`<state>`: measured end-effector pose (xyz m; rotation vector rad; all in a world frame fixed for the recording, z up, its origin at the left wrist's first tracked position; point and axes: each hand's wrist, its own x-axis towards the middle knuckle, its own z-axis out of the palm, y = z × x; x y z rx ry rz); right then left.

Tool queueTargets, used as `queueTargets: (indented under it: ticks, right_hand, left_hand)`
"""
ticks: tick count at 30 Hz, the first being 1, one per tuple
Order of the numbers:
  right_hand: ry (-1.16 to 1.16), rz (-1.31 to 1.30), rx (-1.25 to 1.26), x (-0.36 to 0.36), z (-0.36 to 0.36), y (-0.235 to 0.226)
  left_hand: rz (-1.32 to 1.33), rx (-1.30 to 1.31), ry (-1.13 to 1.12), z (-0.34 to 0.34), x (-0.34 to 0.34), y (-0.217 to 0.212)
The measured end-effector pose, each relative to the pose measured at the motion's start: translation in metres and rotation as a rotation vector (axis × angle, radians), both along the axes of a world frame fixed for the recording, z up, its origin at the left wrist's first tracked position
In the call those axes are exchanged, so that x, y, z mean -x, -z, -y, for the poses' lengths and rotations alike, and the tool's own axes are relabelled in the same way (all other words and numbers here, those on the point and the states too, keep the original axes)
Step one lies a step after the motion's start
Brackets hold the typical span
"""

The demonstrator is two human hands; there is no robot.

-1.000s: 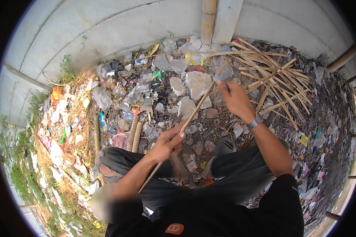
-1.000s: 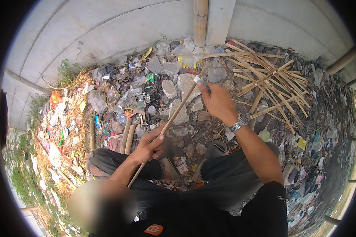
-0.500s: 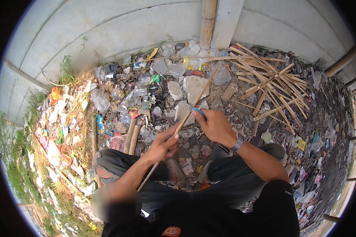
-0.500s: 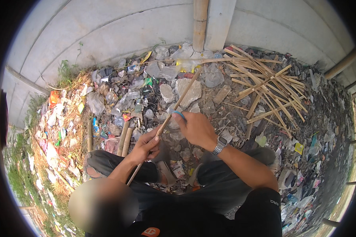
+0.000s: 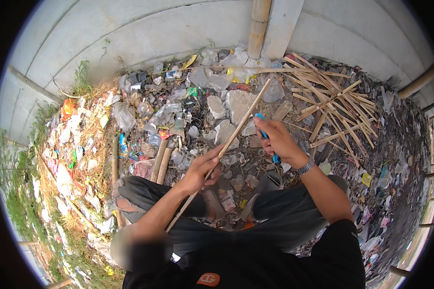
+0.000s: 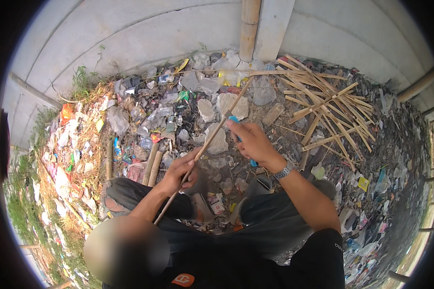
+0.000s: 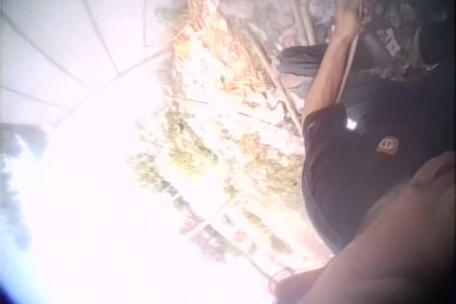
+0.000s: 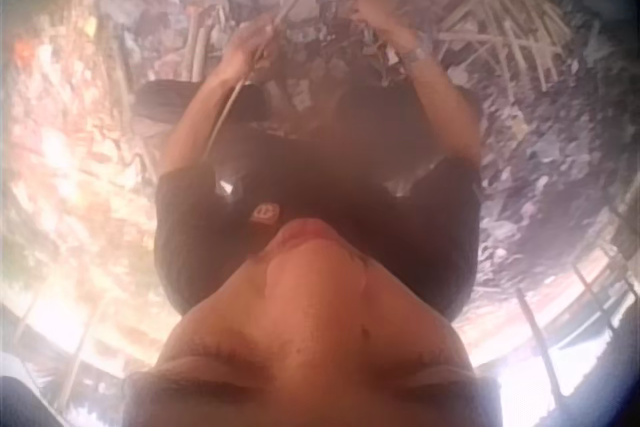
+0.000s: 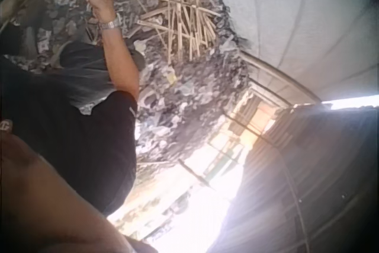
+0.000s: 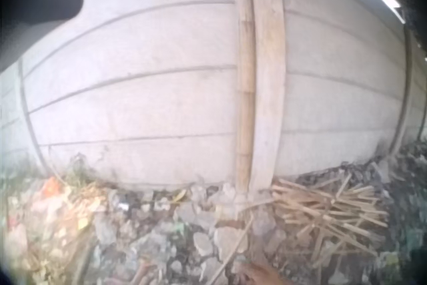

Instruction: The person sits on the ground and uses a machete to split a long bamboo pole into thin strips. They then use a blue utility knife to further shave and refine the strips, placing the finished pieces on a pile nearby.

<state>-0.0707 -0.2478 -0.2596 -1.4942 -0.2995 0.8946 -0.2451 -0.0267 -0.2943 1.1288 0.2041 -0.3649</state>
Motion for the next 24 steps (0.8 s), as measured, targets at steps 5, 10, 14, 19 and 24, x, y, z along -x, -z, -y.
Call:
queueTargets:
  ticks: [5,10,14,19,24]
  right_hand:
    - [-0.085,0.546,0.171,0.01,-0.01,0.012]
    - [-0.134,0.601,0.238,0.022,-0.013,0.02]
    - [-0.046,0.804,0.19,0.021,-0.011,0.014]
    - [-0.084,1.055,0.315,0.027,-0.011,0.033]
    - [-0.216,1.001,0.471,0.052,-0.019,0.033]
  left_hand:
    - [0.065,-0.093,0.019,0.007,-0.002,0.001]
    - [0.134,-0.342,-0.006,0.014,-0.001,0.008]
    - [0.063,-0.385,0.008,0.004,-0.003,0.011]
    - [0.036,-0.473,-0.035,-0.001,-0.005,0.003]
    - [0.04,-0.497,-0.053,0.001,-0.004,0.0]
